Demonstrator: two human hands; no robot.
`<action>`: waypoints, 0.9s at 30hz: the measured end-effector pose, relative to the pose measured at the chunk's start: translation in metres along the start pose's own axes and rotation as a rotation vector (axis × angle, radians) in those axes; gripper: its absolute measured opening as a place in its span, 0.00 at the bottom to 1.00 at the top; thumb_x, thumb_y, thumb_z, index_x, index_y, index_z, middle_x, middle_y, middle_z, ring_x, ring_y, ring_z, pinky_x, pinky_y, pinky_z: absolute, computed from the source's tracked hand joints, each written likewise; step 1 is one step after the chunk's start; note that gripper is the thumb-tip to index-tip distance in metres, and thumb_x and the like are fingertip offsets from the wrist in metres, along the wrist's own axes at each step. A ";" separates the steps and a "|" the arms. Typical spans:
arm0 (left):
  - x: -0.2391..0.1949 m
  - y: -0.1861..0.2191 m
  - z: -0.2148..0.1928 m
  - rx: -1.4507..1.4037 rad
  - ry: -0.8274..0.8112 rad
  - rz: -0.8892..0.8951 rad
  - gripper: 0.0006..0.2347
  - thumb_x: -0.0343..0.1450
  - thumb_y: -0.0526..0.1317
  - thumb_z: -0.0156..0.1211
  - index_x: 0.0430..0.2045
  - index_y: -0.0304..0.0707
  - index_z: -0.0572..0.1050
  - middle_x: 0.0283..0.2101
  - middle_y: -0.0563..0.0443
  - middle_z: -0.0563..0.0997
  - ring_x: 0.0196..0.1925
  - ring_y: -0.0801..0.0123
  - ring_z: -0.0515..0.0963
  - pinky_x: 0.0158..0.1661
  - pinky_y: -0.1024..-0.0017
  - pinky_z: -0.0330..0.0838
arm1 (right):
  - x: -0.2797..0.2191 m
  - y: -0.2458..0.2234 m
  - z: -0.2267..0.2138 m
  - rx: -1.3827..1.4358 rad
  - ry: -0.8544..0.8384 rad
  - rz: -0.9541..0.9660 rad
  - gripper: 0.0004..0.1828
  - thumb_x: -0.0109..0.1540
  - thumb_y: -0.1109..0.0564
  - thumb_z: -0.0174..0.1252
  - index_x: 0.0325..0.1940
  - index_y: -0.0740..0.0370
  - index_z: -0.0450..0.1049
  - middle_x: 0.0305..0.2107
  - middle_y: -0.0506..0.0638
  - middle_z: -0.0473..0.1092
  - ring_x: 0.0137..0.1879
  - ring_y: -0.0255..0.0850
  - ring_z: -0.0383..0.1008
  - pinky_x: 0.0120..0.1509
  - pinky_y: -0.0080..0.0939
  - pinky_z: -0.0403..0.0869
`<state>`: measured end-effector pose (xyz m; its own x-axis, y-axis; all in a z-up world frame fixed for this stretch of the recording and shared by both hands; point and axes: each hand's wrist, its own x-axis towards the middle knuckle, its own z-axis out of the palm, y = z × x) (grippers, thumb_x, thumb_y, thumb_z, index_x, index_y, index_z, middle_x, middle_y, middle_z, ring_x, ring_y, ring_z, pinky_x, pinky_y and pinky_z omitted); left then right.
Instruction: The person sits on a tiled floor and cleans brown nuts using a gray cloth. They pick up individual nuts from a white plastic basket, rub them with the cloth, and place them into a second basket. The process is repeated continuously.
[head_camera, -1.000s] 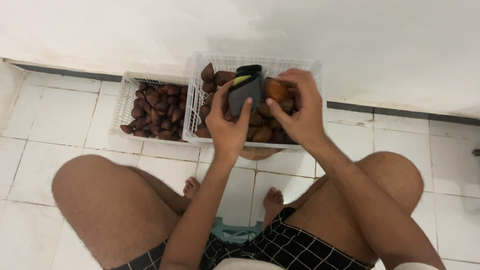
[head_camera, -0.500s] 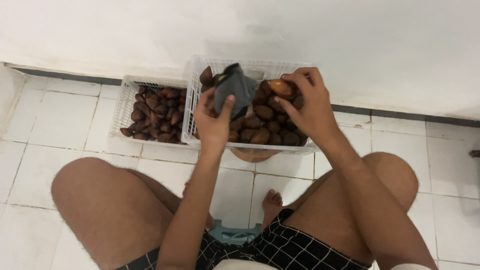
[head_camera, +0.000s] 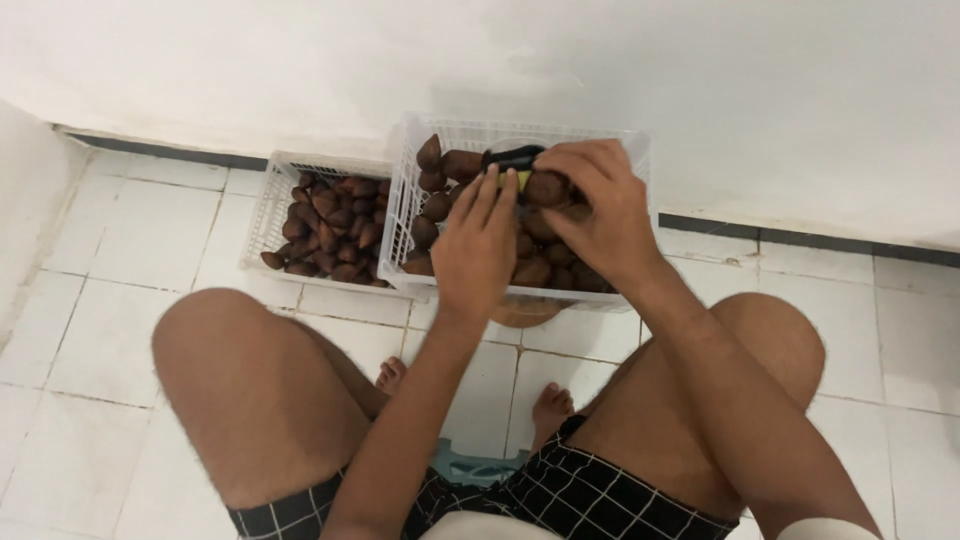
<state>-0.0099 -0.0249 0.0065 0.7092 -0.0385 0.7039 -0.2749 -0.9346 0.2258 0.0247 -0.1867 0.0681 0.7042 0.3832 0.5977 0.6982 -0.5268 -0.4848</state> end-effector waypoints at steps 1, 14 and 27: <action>-0.004 -0.010 0.011 0.005 0.001 -0.001 0.20 0.70 0.30 0.68 0.58 0.41 0.76 0.57 0.46 0.81 0.58 0.59 0.80 0.48 0.69 0.83 | 0.001 -0.007 0.002 0.004 0.000 -0.004 0.29 0.53 0.74 0.63 0.59 0.63 0.76 0.50 0.56 0.73 0.61 0.56 0.70 0.65 0.55 0.72; -0.002 -0.009 -0.009 -0.415 0.055 -0.149 0.22 0.75 0.33 0.64 0.65 0.52 0.71 0.65 0.54 0.74 0.66 0.61 0.74 0.62 0.62 0.75 | 0.008 0.000 0.010 0.046 -0.114 0.193 0.25 0.56 0.68 0.66 0.58 0.67 0.71 0.49 0.63 0.67 0.56 0.64 0.73 0.60 0.64 0.74; 0.020 -0.045 -0.047 -0.600 -0.332 -0.459 0.16 0.74 0.38 0.64 0.57 0.43 0.76 0.53 0.42 0.82 0.58 0.50 0.79 0.57 0.54 0.73 | 0.016 -0.015 -0.005 0.438 -0.085 0.189 0.30 0.54 0.59 0.76 0.57 0.60 0.71 0.49 0.56 0.72 0.58 0.56 0.76 0.64 0.56 0.73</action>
<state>-0.0136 0.0333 0.0420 0.9646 0.1108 0.2393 -0.1442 -0.5383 0.8303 0.0248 -0.1772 0.0881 0.8193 0.3819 0.4276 0.5326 -0.2310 -0.8142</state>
